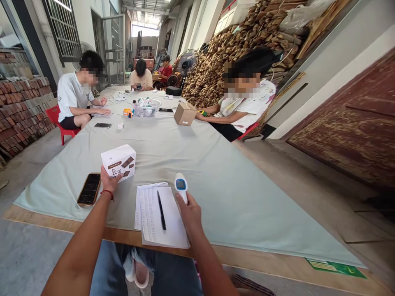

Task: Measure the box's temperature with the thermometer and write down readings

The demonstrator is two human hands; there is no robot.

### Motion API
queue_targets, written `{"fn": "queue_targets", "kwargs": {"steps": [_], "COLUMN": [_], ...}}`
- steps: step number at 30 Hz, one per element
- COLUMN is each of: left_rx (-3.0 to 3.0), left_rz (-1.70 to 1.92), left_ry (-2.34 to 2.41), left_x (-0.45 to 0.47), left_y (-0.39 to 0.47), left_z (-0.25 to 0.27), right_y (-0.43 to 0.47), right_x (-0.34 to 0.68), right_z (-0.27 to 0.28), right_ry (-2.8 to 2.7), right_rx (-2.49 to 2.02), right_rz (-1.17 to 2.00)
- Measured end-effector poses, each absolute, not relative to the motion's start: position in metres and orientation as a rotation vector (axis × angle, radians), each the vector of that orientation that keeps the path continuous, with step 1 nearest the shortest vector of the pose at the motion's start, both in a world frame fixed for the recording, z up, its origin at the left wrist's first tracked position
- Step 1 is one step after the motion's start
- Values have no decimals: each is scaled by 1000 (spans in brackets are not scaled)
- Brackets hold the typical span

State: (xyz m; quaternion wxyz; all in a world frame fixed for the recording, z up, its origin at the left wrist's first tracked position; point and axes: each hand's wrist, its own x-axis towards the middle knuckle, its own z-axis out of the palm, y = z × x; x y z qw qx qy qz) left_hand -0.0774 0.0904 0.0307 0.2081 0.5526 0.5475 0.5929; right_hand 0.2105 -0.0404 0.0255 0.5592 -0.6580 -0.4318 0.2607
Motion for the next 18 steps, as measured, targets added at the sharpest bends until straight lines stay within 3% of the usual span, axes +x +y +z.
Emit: {"fn": "queue_targets", "kwargs": {"steps": [12, 18], "left_rx": [1437, 1664], "left_rz": [1570, 1451], "left_ry": [1318, 1476], "left_x": [-46, -51], "left_y": [31, 23], "left_z": [29, 15], "right_y": [-46, -38], "right_x": [134, 118], "right_z": [56, 66], "right_ry": [-869, -993], "right_rx": [-1123, -1129], "right_rz": [1068, 1094]}}
